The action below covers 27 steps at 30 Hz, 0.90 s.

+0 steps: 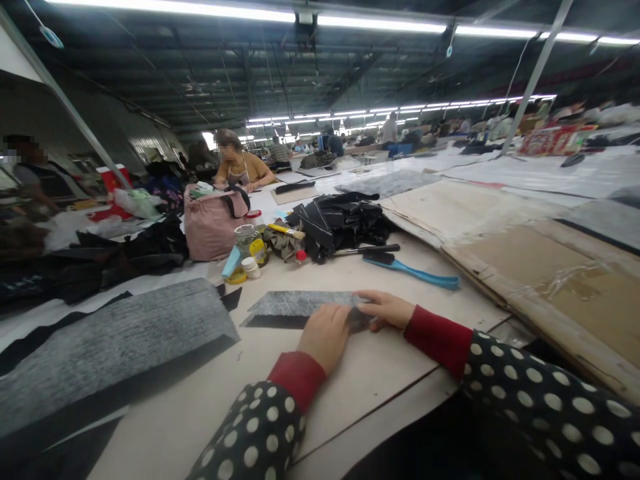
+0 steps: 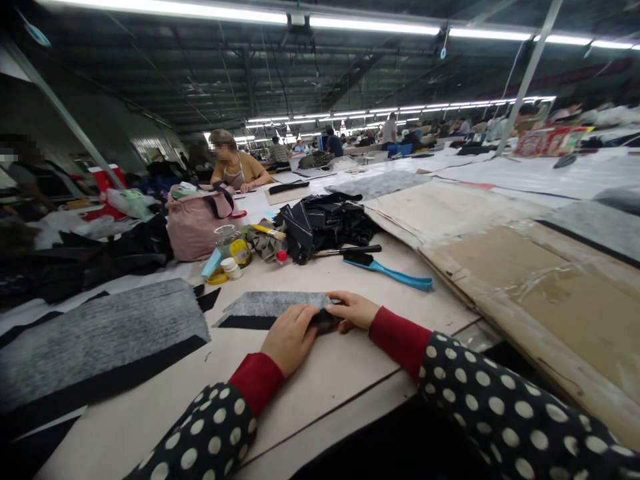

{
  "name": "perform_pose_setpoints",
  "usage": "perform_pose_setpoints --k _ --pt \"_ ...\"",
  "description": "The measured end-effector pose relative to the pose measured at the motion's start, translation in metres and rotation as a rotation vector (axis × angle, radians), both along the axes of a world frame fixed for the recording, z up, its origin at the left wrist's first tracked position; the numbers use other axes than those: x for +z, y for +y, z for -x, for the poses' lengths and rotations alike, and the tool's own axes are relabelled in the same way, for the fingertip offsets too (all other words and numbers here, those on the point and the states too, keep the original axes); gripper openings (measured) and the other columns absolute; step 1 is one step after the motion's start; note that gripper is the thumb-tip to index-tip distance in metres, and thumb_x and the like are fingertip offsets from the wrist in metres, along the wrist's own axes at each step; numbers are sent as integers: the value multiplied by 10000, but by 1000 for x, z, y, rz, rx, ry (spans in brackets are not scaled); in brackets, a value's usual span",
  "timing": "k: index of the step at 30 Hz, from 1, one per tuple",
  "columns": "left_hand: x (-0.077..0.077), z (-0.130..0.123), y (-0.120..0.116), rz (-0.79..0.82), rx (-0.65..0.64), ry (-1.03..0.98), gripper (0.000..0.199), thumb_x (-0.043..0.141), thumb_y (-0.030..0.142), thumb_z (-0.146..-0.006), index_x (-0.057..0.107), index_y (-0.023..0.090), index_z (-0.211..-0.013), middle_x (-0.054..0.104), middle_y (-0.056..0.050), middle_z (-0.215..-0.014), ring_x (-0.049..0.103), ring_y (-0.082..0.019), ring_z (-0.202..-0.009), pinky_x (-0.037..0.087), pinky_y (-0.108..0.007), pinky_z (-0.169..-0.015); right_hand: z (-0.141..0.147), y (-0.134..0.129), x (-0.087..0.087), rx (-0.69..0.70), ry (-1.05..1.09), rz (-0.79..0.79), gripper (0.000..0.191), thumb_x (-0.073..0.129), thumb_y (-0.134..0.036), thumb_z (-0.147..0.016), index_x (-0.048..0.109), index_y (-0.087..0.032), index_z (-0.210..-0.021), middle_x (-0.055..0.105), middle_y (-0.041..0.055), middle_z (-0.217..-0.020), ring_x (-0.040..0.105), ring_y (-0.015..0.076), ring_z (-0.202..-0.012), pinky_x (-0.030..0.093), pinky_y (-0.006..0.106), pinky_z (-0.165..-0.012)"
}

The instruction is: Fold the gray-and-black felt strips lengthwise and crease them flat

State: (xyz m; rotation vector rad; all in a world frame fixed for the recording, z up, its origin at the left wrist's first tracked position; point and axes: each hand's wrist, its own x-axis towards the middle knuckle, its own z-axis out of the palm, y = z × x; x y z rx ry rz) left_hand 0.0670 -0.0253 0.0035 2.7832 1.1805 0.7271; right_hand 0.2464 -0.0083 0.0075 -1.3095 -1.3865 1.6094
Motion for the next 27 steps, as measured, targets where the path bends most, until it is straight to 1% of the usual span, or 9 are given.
perform_pose_setpoints --k 3,6,9,12,17,20,22,24,27 --pt "-6 -4 10 29 43 -27 163 378 126 -781 518 152 -861 545 -69 -836 500 -176 -821 421 -309 -748 -2 0 2 16 38 29 538 550 -403 -728 391 -205 -1203 547 70 -954 571 113 -696 490 185 -498" --pt "-11 -3 16 65 72 -60 167 352 159 -812 517 149 -836 559 -66 -802 521 -164 -775 430 -288 -709 -5 1 2 -34 133 60 542 426 -476 -784 296 -258 -1263 520 74 -1000 578 110 -683 494 207 -512" --pt "-13 -2 16 77 84 -89 159 364 167 -812 518 151 -844 573 -63 -812 534 -162 -776 431 -280 -704 -8 4 0 -142 112 -8 531 423 -390 -803 234 -274 -1285 522 62 -951 563 97 -627 479 202 -471" --pt "-12 -2 15 101 92 -110 151 376 174 -809 522 155 -842 577 -56 -819 539 -157 -771 429 -272 -696 -9 7 -1 -175 44 -56 545 490 -228 -752 279 -233 -1254 531 51 -893 547 90 -606 460 183 -446" --pt "-10 -1 13 130 99 -113 144 390 177 -802 529 155 -831 573 -60 -807 532 -163 -773 423 -279 -701 -8 8 2 -165 73 15 333 413 -319 -778 426 -204 -1090 526 35 -800 545 96 -572 452 203 -430" --pt "-10 -1 10 144 83 -131 134 398 165 -791 530 160 -812 568 -57 -797 524 -161 -767 419 -276 -698 -6 8 0 -115 -9 -20 270 488 -240 -706 462 -178 -968 514 4 -703 521 81 -530 418 172 -398" --pt "-10 1 11 167 100 -204 126 404 165 -785 530 163 -797 565 -51 -776 520 -156 -742 418 -273 -679 -4 10 -6 -93 -62 -52 314 492 -149 -639 446 -182 -947 488 -32 -628 493 67 -472 386 158 -371" --pt "-7 7 16 205 178 -352 116 419 197 -781 530 161 -773 561 -43 -742 514 -151 -708 417 -272 -653 -4 12 -12 -79 -99 -84 349 450 -115 -608 434 -182 -950 461 -57 -573 467 60 -416 366 162 -358" --pt "4 26 29 305 314 -747 156 459 291 -762 529 152 -777 557 -25 -700 515 -135 -658 420 -252 -602 -8 17 -14 -83 -163 -116 390 396 -109 -591 438 -180 -972 437 -72 -529 433 57 -361 333 167 -339"
